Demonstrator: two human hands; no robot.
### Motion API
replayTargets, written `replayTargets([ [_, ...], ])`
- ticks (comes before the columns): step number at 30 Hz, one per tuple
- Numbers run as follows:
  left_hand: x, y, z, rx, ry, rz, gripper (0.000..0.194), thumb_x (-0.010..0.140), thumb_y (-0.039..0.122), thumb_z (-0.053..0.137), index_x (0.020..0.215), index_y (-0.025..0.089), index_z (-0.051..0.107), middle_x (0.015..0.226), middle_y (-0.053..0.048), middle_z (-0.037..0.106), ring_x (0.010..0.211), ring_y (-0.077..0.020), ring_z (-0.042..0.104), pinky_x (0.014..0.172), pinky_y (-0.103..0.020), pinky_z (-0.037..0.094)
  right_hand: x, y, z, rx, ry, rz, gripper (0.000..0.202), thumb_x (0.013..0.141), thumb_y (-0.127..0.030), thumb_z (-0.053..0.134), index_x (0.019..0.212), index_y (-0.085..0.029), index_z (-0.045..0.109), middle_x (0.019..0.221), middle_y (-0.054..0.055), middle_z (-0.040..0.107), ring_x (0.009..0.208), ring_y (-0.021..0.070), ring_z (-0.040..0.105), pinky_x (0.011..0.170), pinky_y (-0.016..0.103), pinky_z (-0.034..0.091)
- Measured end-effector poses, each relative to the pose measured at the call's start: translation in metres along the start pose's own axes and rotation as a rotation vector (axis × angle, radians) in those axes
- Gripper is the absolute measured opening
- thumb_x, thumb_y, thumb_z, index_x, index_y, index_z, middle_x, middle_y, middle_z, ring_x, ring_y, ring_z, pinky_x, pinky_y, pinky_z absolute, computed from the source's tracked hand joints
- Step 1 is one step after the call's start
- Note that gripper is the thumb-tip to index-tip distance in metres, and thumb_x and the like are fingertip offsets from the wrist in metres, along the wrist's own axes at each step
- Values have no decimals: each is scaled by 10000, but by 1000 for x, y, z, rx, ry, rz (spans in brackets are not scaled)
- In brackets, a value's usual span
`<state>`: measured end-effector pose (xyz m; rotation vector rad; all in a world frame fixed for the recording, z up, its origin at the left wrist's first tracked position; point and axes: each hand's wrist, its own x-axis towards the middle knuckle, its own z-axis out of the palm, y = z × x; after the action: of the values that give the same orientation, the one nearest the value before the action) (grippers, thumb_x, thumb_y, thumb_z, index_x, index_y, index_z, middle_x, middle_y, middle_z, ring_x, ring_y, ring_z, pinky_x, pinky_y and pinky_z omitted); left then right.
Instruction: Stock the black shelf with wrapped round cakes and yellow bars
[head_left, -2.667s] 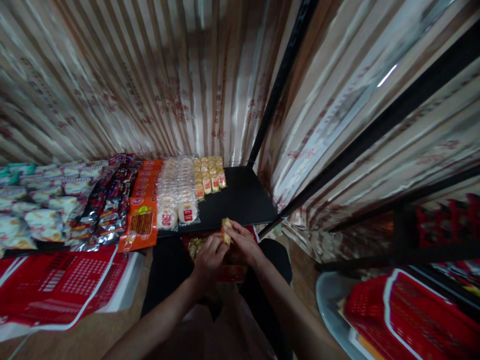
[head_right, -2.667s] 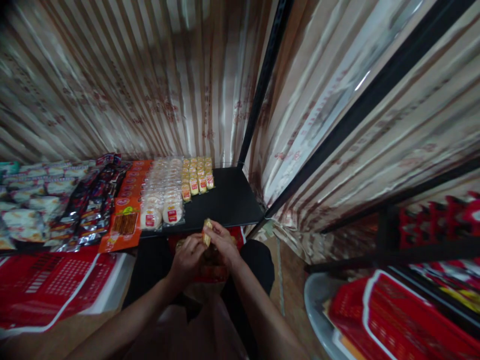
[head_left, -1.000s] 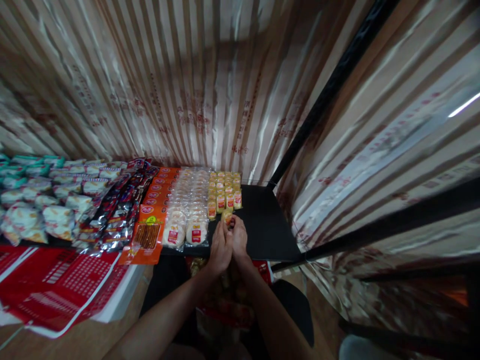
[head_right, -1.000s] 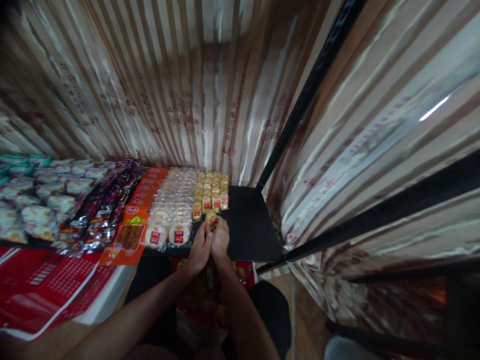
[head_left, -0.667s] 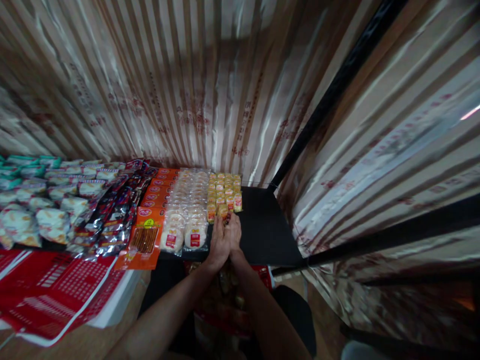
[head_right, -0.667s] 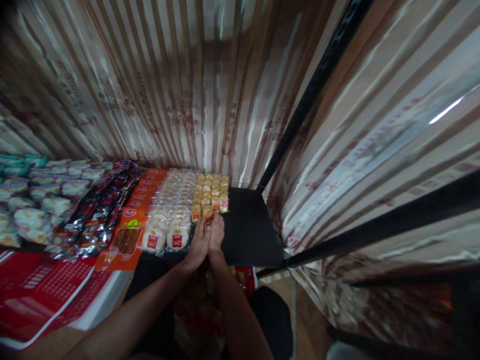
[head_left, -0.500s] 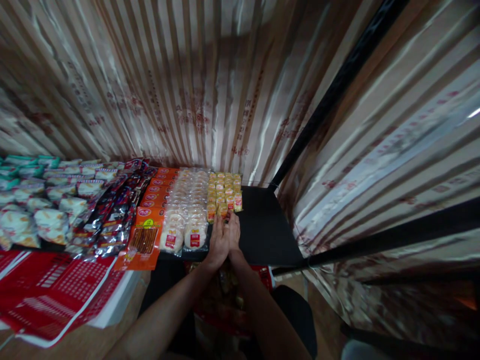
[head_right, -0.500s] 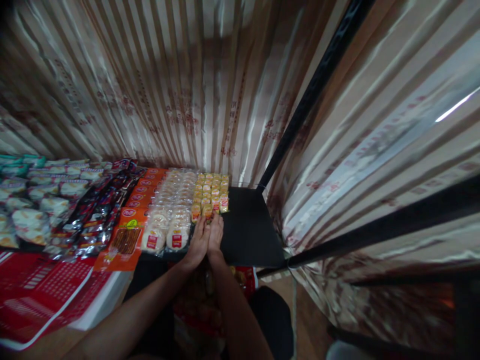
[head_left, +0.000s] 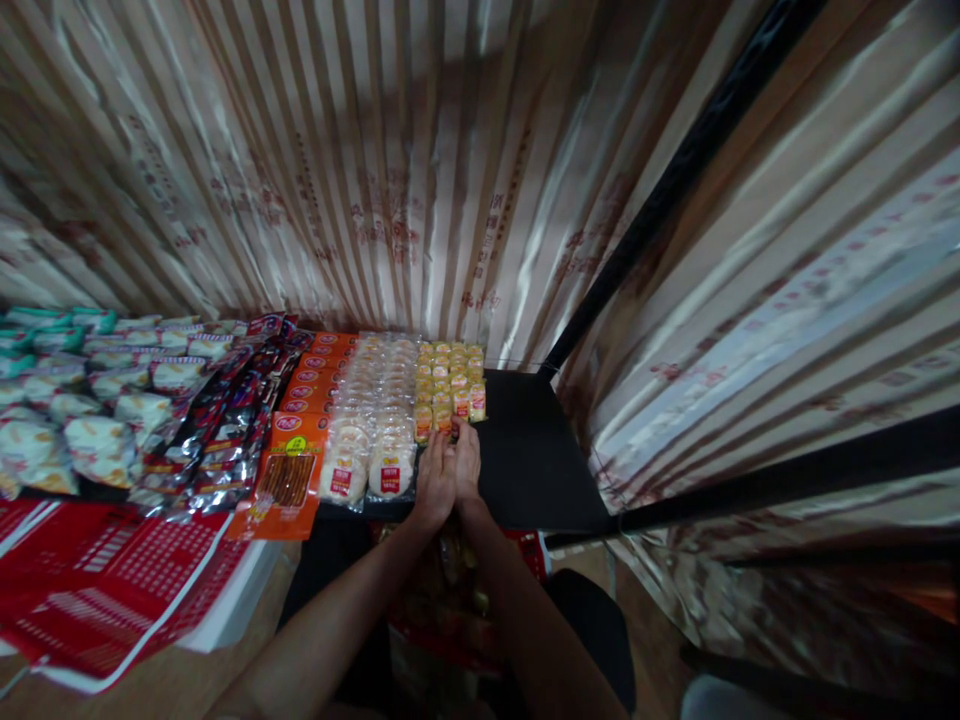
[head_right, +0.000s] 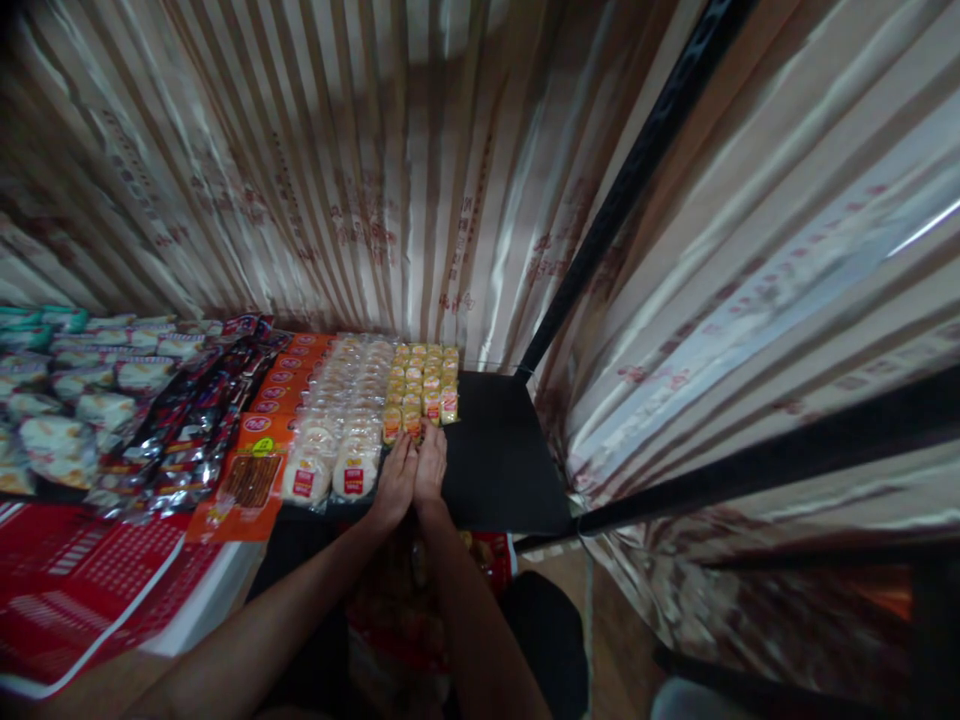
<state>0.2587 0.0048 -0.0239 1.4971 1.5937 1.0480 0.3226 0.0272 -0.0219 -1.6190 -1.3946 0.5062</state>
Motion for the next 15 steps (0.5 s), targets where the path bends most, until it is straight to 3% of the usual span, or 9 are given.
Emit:
replayTargets([
  [6,-4,0,4,20,38,107,457,884,322,322,1282,152,468,1402,-111,419,1333,-209,320,1129,-434,213,-1,2,0,-24,10,-20,410,755,-188,432,1155,-218,516,1080,84,544,1023,208,488,939,357,402],
  [15,-2,5,-4,34,12,100,417,865,275,349,1220,152,530,1334,-99,500,1307,-212,359,1123,-417,235,-9,-4,-9,-5,-5,-18,434,762,-168,398,1179,-190,516,1130,97,533,1090,194,466,950,335,400],
])
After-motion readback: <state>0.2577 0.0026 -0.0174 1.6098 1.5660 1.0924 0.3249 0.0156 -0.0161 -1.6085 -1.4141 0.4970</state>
